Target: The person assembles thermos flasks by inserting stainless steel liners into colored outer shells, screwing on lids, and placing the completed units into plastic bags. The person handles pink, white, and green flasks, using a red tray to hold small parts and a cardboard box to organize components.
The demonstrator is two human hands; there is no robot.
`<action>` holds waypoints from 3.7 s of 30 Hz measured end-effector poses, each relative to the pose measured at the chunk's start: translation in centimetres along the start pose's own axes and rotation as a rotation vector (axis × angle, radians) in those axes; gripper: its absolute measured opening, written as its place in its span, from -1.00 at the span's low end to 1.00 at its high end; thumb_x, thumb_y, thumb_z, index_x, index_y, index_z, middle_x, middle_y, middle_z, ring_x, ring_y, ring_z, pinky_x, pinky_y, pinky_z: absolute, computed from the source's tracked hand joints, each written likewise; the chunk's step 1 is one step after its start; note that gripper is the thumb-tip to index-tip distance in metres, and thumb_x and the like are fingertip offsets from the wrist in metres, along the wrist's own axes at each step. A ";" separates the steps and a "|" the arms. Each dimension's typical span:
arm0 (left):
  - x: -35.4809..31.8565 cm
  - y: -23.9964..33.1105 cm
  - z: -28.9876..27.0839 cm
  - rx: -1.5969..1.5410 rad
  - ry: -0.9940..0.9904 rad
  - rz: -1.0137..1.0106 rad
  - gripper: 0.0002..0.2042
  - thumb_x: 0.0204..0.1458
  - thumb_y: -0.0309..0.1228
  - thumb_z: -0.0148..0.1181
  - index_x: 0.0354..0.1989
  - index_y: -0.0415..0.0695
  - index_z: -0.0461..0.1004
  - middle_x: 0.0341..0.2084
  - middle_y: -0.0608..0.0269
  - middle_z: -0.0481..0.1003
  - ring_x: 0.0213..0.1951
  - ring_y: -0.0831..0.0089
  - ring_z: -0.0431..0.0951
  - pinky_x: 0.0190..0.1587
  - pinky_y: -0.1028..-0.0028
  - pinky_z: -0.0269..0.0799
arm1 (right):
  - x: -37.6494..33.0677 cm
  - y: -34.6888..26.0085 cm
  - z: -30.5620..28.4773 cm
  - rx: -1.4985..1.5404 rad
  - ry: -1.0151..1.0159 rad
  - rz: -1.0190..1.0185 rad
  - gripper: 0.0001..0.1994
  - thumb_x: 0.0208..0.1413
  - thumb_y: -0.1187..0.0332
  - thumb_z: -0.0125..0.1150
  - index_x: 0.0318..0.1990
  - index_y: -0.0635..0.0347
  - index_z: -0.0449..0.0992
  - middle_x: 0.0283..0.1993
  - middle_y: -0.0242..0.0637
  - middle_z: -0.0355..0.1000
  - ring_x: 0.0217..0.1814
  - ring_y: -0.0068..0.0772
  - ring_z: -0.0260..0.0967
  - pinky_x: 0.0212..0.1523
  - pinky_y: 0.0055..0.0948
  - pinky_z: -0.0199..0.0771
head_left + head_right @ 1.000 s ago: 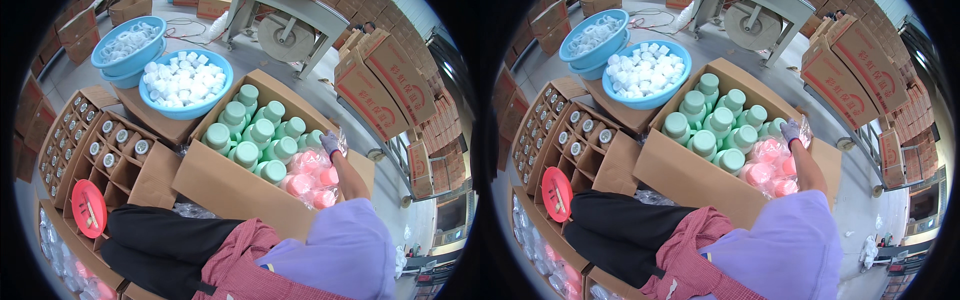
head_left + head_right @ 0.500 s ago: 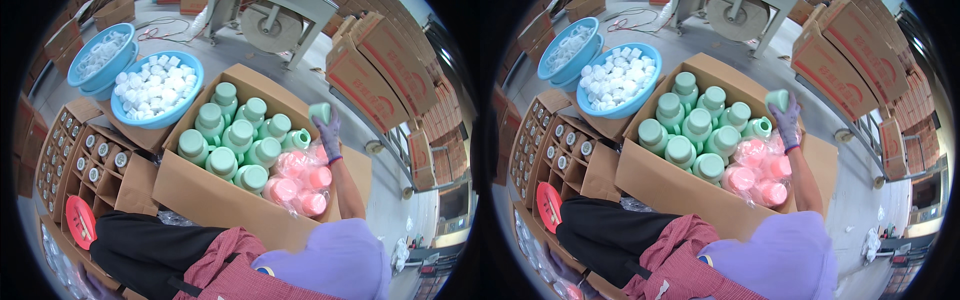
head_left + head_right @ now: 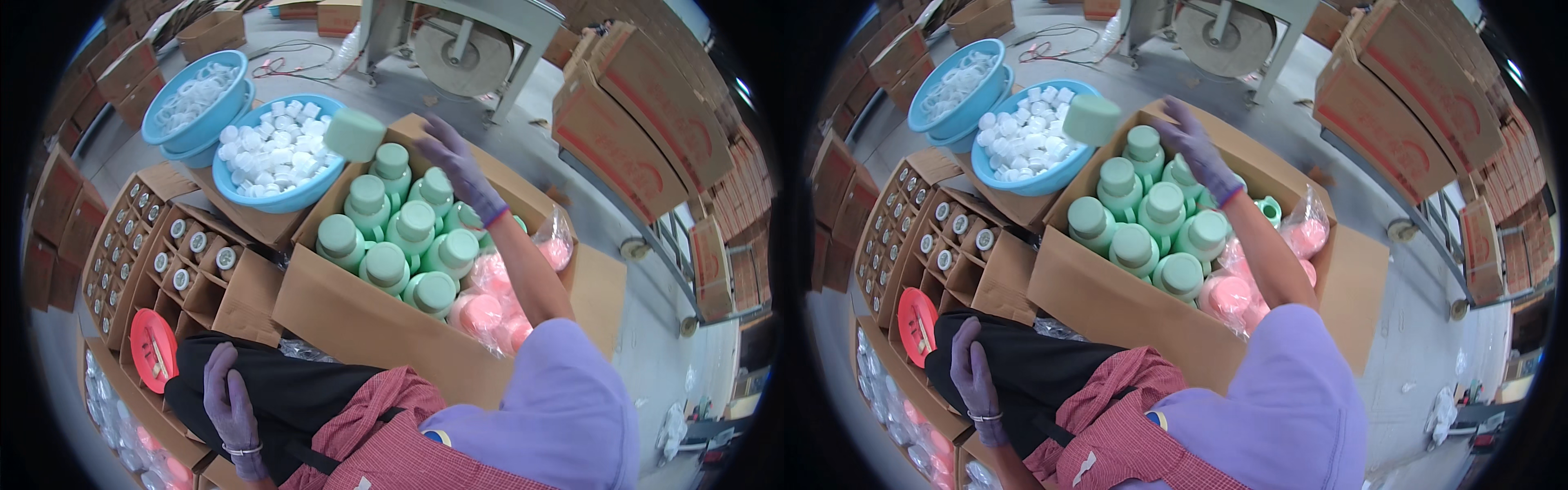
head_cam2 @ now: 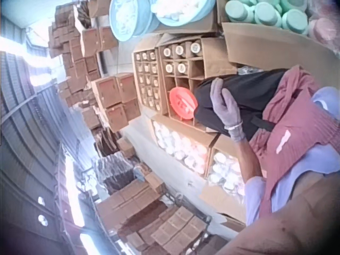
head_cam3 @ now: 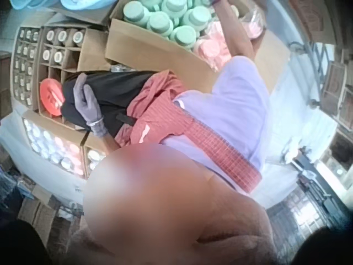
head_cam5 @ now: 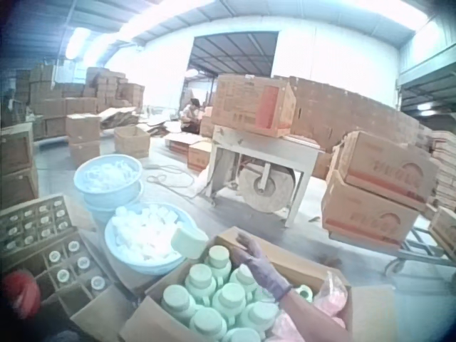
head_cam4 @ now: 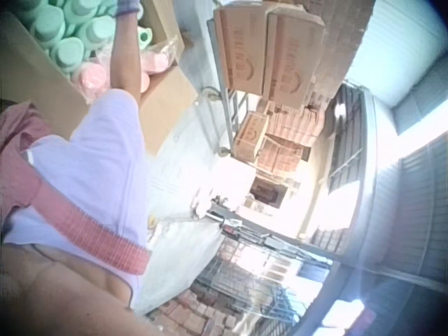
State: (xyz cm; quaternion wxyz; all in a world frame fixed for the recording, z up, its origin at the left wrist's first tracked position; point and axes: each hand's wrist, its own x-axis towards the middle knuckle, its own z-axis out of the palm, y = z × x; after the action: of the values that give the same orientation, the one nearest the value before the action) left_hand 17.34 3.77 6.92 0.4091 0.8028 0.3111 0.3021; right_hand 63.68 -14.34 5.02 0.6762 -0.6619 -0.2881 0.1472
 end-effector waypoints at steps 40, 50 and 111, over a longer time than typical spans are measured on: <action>-3.7 -6.5 -7.2 -0.658 0.382 -0.262 -0.66 0.34 -0.23 -0.23 -0.32 -0.22 0.36 -0.02 -0.12 0.54 0.03 0.21 0.51 0.22 0.33 0.32 | -18.2 -8.0 34.6 -0.068 -1.055 -0.803 -0.55 0.03 0.29 0.32 0.12 0.09 0.49 0.15 -0.18 0.36 0.32 -0.04 0.20 0.39 -0.07 0.08; -4.3 -5.5 -10.4 -0.352 0.348 -0.100 -0.55 0.36 -0.23 -0.21 0.16 -0.37 0.40 0.06 -0.01 0.50 0.17 0.17 0.44 0.30 0.23 0.23 | -13.2 -6.0 37.5 0.145 -1.196 -0.531 -0.63 -0.04 0.27 0.42 -0.04 0.11 0.57 0.09 -0.25 0.41 0.25 -0.20 0.29 0.36 -0.11 0.15; 11.4 -12.1 -9.8 -0.230 0.255 0.119 -0.54 0.24 -0.17 0.01 0.21 -0.19 0.28 0.01 0.15 0.47 0.06 0.29 0.50 0.02 0.36 0.52 | -7.3 -10.6 42.9 -0.367 -0.712 -1.219 -0.30 -0.32 -0.05 0.53 0.08 -0.17 0.44 0.22 -0.23 0.24 0.31 0.04 0.16 0.37 0.25 -0.04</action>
State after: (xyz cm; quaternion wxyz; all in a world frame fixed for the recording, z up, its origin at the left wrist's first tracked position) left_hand 14.10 22.63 4.04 0.4368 0.7229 0.2759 0.4587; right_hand 30.93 15.32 12.15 0.3815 -0.3983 -0.8282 -0.0996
